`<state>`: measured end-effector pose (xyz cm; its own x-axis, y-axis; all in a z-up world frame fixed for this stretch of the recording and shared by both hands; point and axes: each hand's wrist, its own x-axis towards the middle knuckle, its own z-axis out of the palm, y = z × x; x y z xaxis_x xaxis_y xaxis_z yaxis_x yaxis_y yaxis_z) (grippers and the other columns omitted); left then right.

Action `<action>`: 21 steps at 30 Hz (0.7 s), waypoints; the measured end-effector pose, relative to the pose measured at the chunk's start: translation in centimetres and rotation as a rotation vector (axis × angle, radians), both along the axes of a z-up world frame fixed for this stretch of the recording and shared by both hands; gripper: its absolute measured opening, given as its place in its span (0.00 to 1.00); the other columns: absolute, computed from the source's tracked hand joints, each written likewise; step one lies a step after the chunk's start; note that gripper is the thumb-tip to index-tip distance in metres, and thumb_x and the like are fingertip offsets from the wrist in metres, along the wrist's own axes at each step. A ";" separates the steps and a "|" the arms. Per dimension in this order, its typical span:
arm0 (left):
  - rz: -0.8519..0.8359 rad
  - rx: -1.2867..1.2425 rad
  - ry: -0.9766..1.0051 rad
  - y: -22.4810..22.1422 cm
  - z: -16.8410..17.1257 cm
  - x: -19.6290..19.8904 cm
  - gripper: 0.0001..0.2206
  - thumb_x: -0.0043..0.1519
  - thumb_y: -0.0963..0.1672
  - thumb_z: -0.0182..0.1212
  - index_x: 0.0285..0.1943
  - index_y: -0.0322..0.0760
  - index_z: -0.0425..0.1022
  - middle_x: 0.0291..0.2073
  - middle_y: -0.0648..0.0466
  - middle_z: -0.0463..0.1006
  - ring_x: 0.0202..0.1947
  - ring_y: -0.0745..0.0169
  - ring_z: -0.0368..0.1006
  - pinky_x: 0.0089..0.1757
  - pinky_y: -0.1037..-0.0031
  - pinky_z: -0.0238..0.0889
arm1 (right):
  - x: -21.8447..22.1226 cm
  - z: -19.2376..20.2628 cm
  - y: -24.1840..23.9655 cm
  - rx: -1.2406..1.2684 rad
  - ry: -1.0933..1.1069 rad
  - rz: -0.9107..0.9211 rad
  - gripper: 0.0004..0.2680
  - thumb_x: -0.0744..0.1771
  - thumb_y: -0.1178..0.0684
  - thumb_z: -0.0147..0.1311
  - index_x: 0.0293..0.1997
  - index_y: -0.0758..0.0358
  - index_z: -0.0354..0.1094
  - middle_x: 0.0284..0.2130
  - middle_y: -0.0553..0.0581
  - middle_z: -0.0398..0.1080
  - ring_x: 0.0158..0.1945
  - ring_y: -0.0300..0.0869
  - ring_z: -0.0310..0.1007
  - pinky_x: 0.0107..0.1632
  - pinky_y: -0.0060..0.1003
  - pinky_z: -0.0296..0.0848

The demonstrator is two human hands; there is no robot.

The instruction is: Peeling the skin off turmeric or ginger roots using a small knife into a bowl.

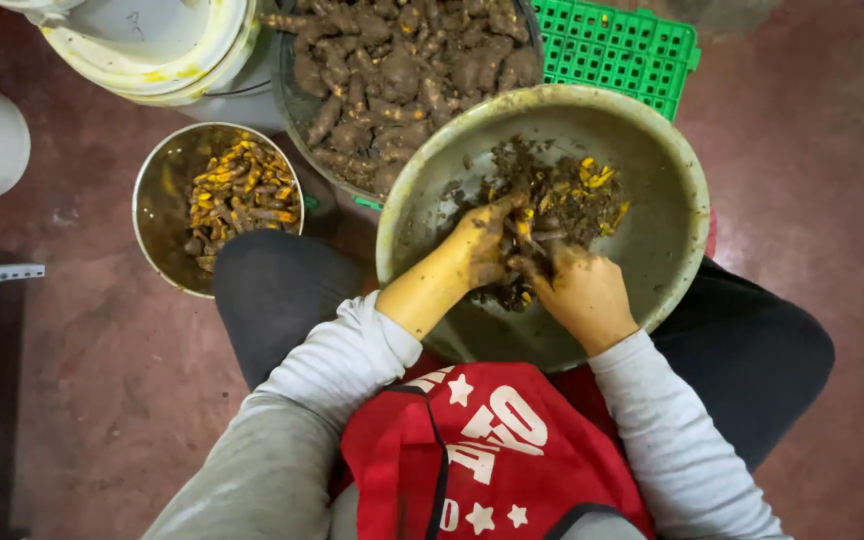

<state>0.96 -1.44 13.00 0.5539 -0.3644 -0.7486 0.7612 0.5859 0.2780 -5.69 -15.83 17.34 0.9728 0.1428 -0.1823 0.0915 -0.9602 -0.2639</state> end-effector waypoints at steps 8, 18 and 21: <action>-0.051 0.031 -0.065 -0.1 0.5 0.0 0.10 0.61 0.49 0.61 0.33 0.42 0.74 0.21 0.55 0.73 0.19 0.63 0.67 0.15 0.81 0.46 | 0.2 -0.2 0.3 -0.072 -0.065 0.003 0.21 0.60 0.32 0.61 0.48 0.56 0.72 0.32 0.60 0.77 0.37 0.57 0.81 0.40 0.56 0.80; -0.104 0.028 -0.042 -0.4 -1.4 -0.2 0.11 0.61 0.49 0.61 0.30 0.40 0.74 0.19 0.53 0.75 0.17 0.61 0.72 0.16 0.75 0.59 | 0.8 2.5 2.7 0.232 0.072 -0.108 0.13 0.62 0.45 0.63 0.41 0.65 0.77 0.32 0.67 0.78 0.42 0.64 0.79 0.45 0.61 0.77; -0.087 0.080 -0.108 1.5 7.8 0.2 0.09 0.62 0.46 0.58 0.31 0.38 0.73 0.19 0.56 0.72 0.18 0.67 0.70 0.19 0.80 0.63 | 0.2 -0.1 1.4 0.453 0.084 -0.213 0.13 0.65 0.40 0.61 0.49 0.55 0.76 0.39 0.60 0.79 0.49 0.58 0.78 0.49 0.57 0.77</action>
